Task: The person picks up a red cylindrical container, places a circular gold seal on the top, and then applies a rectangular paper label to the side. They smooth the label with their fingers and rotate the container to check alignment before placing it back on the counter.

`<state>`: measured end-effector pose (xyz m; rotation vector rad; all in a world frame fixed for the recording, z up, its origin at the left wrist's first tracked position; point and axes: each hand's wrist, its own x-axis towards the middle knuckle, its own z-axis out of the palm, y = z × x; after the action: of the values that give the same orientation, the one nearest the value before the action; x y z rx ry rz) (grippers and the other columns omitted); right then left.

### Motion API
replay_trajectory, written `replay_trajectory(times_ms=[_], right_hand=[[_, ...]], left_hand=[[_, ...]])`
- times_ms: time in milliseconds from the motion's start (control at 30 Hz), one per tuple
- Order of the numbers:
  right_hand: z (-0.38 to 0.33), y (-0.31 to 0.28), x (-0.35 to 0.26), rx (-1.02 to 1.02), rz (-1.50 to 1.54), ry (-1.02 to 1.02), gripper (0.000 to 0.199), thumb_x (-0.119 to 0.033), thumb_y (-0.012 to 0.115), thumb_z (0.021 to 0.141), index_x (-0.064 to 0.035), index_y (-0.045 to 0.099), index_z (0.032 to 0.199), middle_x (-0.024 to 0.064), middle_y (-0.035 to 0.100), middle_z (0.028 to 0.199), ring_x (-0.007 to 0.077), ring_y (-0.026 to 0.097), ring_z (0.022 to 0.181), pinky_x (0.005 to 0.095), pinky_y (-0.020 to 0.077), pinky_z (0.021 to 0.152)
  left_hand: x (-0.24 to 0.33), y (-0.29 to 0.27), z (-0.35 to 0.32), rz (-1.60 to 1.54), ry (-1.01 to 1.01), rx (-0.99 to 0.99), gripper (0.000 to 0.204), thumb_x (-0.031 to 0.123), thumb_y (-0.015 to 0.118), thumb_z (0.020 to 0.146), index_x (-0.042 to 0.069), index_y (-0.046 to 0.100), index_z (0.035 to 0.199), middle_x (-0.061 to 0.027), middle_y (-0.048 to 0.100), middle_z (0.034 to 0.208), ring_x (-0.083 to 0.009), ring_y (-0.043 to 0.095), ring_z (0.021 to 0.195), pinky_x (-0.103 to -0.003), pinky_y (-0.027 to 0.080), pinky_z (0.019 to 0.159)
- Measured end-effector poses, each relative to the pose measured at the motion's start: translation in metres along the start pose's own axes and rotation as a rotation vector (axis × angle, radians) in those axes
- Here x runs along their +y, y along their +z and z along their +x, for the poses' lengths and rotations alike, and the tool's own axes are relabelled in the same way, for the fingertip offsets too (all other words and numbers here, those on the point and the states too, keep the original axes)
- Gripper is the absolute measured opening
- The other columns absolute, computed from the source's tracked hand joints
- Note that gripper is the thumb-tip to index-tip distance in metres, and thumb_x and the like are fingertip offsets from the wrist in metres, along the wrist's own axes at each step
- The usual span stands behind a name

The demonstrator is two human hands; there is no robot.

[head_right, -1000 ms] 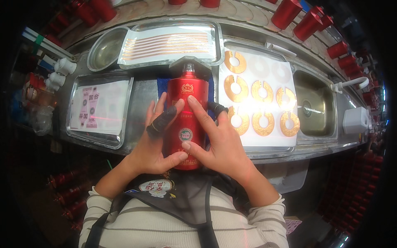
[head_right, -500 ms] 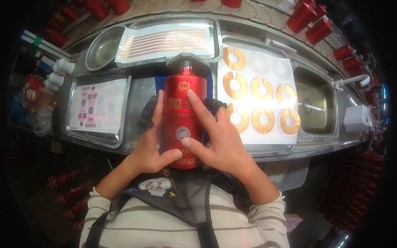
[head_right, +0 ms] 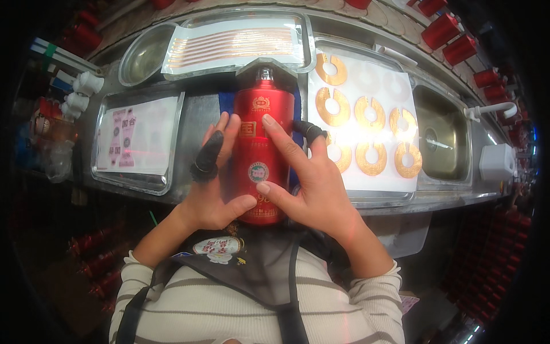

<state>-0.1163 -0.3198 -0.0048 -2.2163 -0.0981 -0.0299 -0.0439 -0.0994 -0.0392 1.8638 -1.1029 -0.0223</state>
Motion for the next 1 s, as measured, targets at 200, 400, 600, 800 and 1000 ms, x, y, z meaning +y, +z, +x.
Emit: replay_trajectory(times_ms=[200,400,600,800,1000], right_hand=[[-0.001,0.002,-0.002,-0.026,-0.008,0.014,0.085,-0.034,0.079,0.08,-0.0289,0.042,0.156,0.0309,0.049,0.133,0.045,0.055,0.117,0.0456,0.0497,0.096],[0.001,-0.002,-0.005,-0.037,0.012,0.041,0.087,-0.035,0.079,0.08,-0.0268,0.04,0.157,0.0276,0.053,0.126,0.039,0.057,0.108,0.0406,0.0491,0.094],[0.005,-0.008,-0.002,-0.032,-0.031,0.113,0.09,-0.039,0.076,0.083,-0.016,0.035,0.16,0.0106,0.054,0.112,0.0104,0.036,0.073,0.0223,0.0347,0.062],[0.01,0.002,0.002,0.053,-0.011,-0.014,0.081,-0.042,0.076,0.083,-0.0279,0.043,0.156,0.027,0.057,0.109,0.037,0.06,0.096,0.0395,0.0495,0.088],[0.01,-0.003,-0.002,-0.025,-0.069,0.062,0.084,-0.037,0.076,0.084,-0.0197,0.04,0.158,0.009,0.054,0.104,0.0152,0.04,0.078,0.0261,0.0382,0.069]], left_hand=[[0.001,0.003,-0.002,0.041,-0.004,-0.014,0.09,0.042,0.073,0.084,0.014,0.03,0.158,-0.0141,0.035,0.162,-0.0486,0.02,0.151,-0.069,0.005,0.117],[0.007,-0.005,0.0,0.043,-0.094,-0.107,0.096,0.043,0.074,0.084,0.016,0.022,0.159,-0.0159,0.031,0.164,-0.0492,0.019,0.151,-0.068,0.004,0.117],[-0.001,0.001,-0.007,-0.098,-0.106,-0.013,0.101,0.043,0.072,0.088,0.02,0.007,0.161,-0.0196,0.025,0.166,-0.0496,0.015,0.152,-0.067,0.003,0.118],[0.002,0.004,-0.003,0.005,-0.03,-0.039,0.097,0.042,0.071,0.088,0.017,0.013,0.161,-0.0166,0.029,0.165,-0.0491,0.017,0.152,-0.068,0.003,0.117],[0.001,0.005,-0.002,0.011,-0.018,-0.027,0.092,0.042,0.07,0.089,0.016,0.018,0.16,-0.0137,0.032,0.164,-0.0489,0.018,0.151,-0.068,0.002,0.117]])
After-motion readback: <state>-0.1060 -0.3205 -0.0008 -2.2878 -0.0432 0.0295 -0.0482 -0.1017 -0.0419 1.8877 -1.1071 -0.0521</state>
